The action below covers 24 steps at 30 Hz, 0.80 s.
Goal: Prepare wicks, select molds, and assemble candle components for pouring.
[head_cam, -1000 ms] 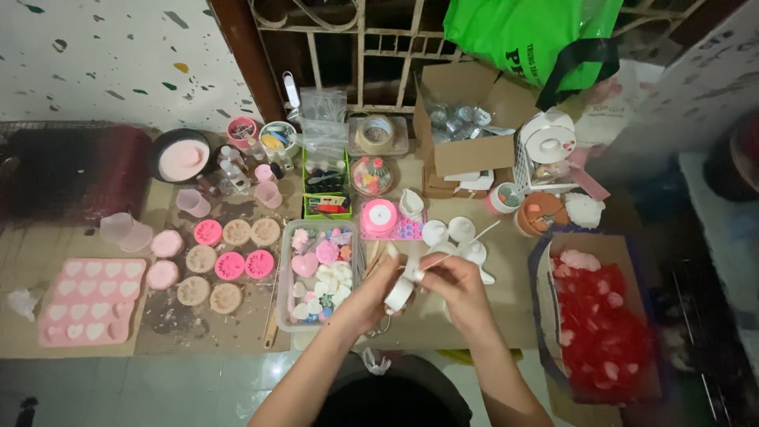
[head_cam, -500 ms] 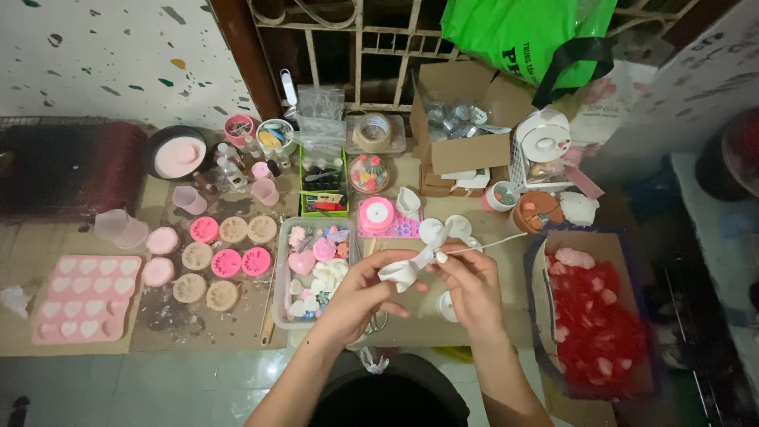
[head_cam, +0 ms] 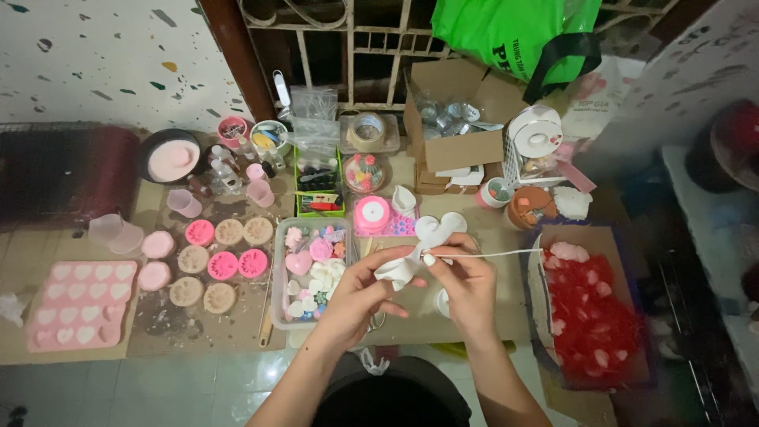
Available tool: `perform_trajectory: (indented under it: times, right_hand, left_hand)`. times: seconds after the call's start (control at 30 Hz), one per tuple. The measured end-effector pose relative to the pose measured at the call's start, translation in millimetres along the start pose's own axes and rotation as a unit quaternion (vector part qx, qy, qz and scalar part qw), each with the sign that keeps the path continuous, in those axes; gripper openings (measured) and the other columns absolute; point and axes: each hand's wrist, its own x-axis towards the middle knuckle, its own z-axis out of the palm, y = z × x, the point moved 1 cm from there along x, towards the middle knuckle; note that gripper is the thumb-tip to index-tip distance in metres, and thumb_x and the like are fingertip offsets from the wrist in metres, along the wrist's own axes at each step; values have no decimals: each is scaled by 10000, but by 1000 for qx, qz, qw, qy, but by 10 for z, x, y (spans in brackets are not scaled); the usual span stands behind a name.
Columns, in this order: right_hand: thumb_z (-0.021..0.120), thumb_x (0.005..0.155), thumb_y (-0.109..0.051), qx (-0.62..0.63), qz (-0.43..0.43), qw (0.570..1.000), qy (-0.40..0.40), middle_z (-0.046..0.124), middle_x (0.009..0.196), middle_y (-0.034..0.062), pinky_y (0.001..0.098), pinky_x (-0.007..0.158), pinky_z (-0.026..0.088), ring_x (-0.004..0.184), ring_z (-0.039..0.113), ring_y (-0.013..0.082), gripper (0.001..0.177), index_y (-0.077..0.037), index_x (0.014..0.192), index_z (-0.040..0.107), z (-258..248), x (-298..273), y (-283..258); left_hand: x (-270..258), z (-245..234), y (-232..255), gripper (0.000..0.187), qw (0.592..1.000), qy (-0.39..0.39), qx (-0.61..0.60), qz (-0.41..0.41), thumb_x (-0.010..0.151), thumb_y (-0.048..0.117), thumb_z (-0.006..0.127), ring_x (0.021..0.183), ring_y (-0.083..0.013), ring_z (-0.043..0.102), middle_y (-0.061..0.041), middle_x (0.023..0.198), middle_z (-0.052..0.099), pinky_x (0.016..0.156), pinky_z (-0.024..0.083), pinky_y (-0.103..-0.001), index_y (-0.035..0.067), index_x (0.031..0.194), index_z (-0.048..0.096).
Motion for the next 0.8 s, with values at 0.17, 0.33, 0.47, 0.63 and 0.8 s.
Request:
perform_trajectory:
  times: [0.17,0.33,0.47,0.63,0.8]
  right_hand:
    - [741,883,53,-92,-33,995,-2,603,1144,59,264,925,493,1078,607,146,129,35,1009,762,55,-19,-60]
    - [785,853,31,-169,-61,983,46,570,1062,36,247,681,464,824,580,119,166,-10,1015,785,149,-74,-74]
    - [821,787,29,-287,-109,946,104,584,995,41,256,617,451,766,544,141,229,-43,1003,801,278,-81,-239]
    - [817,798,39,-342,-223,908,94,577,1008,62,297,721,505,879,605,185,255,-52,1033,775,318,-49,-260]
    - [804,799,45,-367,-219,900,79,574,1000,75,309,732,520,862,617,196,243,-42,1021,763,341,-10,-319]
  left_hand:
    - [-14,22,-2,564,1000,4,-4,-1,881,-17,493,1133,-232,702,-157,1305,668,738,648,-320,-17,1443,539]
    - [-1,7,-42,575,1000,10,-10,11,875,-13,500,1137,-218,692,-143,1332,658,754,646,-320,-12,1449,540]
    - [10,-29,-112,589,999,30,0,13,880,-23,518,1126,-177,646,-131,1358,630,790,638,-322,3,1467,559]
    - [-3,103,47,699,996,23,57,59,831,-13,544,1161,-139,639,-75,1428,607,791,621,-299,78,1516,440]
    - [14,74,-17,745,983,34,145,104,831,-43,628,1112,-135,650,-106,1398,649,788,587,-265,67,1526,382]
